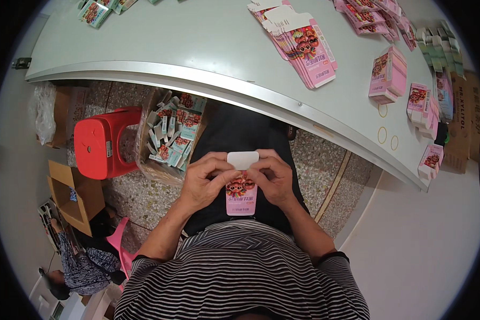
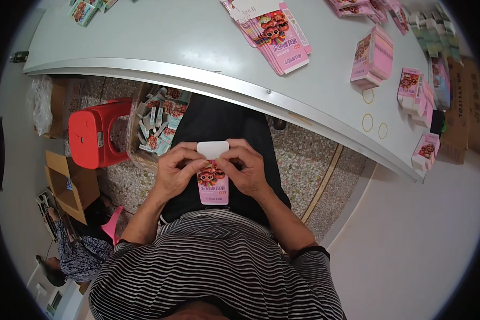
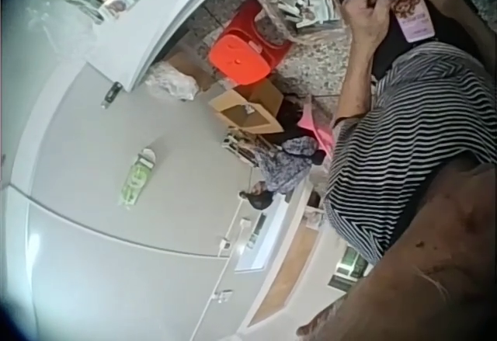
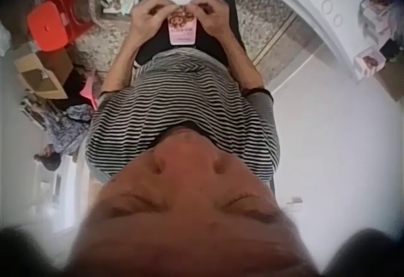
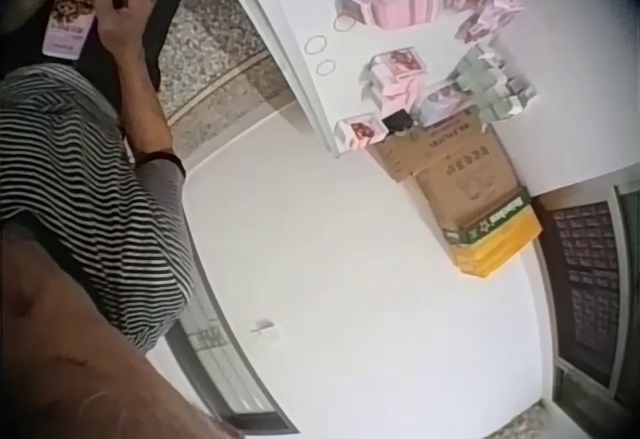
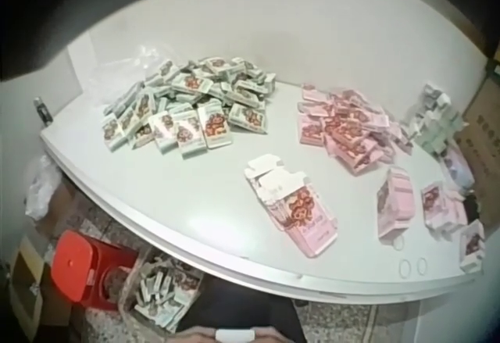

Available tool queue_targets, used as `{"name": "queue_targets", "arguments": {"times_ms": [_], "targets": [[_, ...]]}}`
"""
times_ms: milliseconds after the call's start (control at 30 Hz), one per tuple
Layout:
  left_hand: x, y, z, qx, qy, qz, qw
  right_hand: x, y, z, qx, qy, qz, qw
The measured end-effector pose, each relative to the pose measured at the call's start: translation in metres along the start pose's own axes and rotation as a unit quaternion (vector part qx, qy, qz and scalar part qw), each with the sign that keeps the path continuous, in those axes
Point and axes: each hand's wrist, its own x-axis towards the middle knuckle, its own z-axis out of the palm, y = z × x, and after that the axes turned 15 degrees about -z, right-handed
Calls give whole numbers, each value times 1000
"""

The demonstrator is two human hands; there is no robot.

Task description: Manually folding and assembling small decorative boxes at a table.

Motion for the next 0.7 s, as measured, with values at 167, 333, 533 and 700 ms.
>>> {"name": "queue_targets", "arguments": {"times_ms": [167, 333, 533, 700], "targets": [[-11, -2, 16, 15, 59, 65, 996, -2, -14, 5, 38, 19, -21, 999], [-12, 6, 12, 15, 87, 29, 996, 1, -28, 9, 128, 116, 48, 984], [-16, 15, 6, 74, 29, 60, 995, 2, -32, -5, 56, -8, 1, 998], [-23, 24, 5, -73, -13, -106, 992, 8, -48, -3, 97, -16, 149, 984]]}}
